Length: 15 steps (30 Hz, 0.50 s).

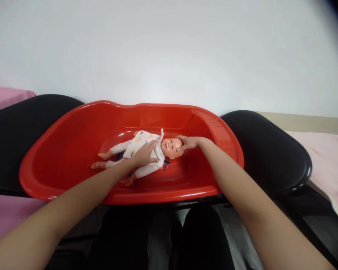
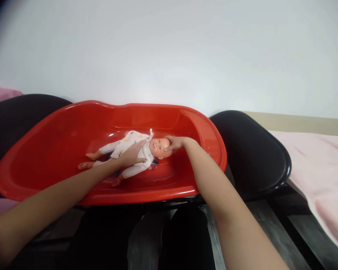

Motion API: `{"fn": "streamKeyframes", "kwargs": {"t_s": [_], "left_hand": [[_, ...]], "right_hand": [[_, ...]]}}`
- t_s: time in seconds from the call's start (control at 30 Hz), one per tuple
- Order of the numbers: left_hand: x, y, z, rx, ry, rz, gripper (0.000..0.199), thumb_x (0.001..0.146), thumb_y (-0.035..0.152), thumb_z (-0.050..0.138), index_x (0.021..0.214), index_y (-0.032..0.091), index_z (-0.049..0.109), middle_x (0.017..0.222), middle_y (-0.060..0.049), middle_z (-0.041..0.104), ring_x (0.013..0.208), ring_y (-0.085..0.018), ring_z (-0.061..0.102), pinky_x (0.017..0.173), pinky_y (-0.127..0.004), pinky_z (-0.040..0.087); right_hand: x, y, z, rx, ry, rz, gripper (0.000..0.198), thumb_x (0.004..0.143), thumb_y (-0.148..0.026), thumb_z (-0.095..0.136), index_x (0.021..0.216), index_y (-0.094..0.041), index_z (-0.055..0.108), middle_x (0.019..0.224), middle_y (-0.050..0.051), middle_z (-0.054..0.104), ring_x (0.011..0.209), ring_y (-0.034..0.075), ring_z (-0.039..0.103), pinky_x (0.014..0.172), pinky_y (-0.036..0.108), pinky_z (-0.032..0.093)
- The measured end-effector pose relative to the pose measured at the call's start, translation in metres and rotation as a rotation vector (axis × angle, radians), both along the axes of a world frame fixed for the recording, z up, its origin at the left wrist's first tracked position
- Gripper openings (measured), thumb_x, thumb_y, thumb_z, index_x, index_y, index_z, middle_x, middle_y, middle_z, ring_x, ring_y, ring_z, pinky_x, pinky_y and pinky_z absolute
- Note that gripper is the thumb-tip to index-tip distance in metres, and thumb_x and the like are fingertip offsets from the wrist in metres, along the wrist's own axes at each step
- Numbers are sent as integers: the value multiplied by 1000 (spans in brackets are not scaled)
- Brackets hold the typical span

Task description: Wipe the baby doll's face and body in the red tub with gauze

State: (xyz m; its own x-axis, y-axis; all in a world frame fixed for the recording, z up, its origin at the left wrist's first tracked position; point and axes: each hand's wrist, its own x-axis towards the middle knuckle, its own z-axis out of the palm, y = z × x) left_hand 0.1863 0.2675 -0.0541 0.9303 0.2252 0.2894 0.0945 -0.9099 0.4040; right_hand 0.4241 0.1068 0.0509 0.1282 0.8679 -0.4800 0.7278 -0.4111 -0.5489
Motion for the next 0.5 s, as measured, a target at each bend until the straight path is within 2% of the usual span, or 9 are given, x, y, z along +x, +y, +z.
{"fn": "streamKeyframes", "kwargs": {"t_s": [0.03,0.1,0.17,0.23,0.33,0.5], "left_hand": [[-1,2,-3,28,24,7,81,71,38,74,142,15,42,151,-19,38,141,-38,33,115,-56,29],[-3,6,-8,91,63,18,78,75,42,72,143,17,43,153,-20,34,143,-40,28,115,-61,26],[-5,9,-12,134,59,45,70,80,44,67,141,18,46,151,-20,38,141,-42,31,112,-65,25],[-7,10,-14,150,43,99,72,81,44,67,142,15,45,144,-22,46,138,-42,35,112,-66,23],[-10,12,-14,133,49,152,78,76,44,71,142,12,45,137,-24,52,135,-42,39,113,-65,21],[-16,23,-14,57,59,179,73,73,48,73,135,19,51,148,-20,43,139,-41,34,112,-66,22]], "right_hand": [[0,1,-1,4,1,3,103,64,-56,78,150,-23,30,149,13,44,130,32,50,109,42,43],[2,1,-2,19,12,14,103,62,-57,79,149,-24,33,147,12,47,130,32,51,108,41,45],[3,2,-4,27,23,20,103,61,-57,80,148,-24,35,146,12,49,128,33,52,106,42,46],[3,2,-5,30,29,20,102,61,-58,79,147,-25,36,145,12,50,127,33,53,105,43,47],[2,1,-6,33,28,13,101,61,-60,79,146,-26,37,144,11,51,126,32,54,105,42,48],[3,1,-6,21,10,25,101,63,-62,76,147,-25,35,147,12,47,129,32,51,106,43,47]]}}
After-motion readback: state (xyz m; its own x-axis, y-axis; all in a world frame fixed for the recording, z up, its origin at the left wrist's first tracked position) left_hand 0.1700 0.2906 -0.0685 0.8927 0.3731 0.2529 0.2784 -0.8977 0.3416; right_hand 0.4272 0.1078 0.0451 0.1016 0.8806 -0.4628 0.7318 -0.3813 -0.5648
